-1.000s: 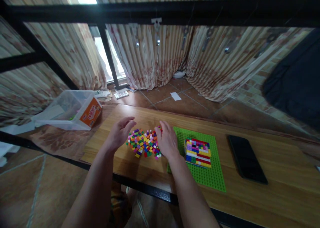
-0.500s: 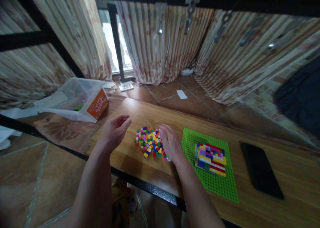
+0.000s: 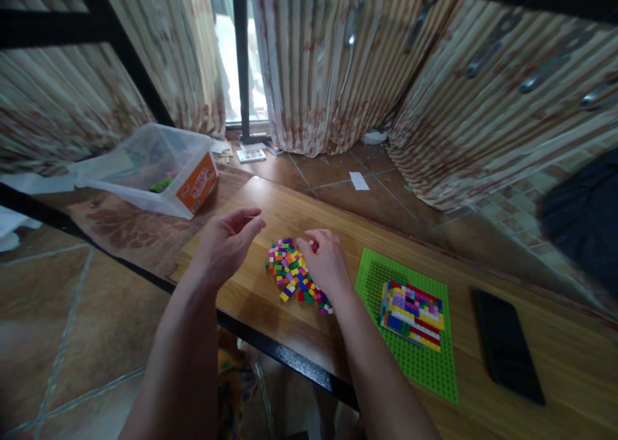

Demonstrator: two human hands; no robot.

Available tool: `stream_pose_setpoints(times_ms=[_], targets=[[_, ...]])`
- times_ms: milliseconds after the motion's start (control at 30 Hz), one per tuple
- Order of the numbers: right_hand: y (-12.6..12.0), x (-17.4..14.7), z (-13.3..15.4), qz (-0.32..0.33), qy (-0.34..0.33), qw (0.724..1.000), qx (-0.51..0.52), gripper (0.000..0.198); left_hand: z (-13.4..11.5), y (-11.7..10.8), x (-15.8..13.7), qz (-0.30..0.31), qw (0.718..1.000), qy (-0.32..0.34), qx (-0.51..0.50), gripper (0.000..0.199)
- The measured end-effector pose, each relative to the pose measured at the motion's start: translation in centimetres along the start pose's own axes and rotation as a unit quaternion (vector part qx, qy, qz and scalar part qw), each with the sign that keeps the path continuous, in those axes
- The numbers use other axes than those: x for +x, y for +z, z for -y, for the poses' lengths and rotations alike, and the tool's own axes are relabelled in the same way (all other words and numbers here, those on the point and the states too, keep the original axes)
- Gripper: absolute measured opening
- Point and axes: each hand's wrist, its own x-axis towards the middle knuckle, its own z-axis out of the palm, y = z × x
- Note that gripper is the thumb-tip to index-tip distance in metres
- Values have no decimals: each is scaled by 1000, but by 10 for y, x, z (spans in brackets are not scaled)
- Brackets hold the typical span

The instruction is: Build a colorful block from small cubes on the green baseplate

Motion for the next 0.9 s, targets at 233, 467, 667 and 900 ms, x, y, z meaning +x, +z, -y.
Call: stream_pose_setpoints(times_ms=[233,467,667,900], targets=[[15,8,8,-18,24,999,-25,16,5,1,2,11,999,2,40,35],[-32,-22,28,21,139,940,311,27,-11,25,-10,171,984,2,-47,26],[-73,-56,30,-42,144,941,304,23,-34,59,-31,307,935,-41,-175,17],[-107,-87,9,-133,127,964,194,23,-39,103,-48,381,914,11,-141,14]])
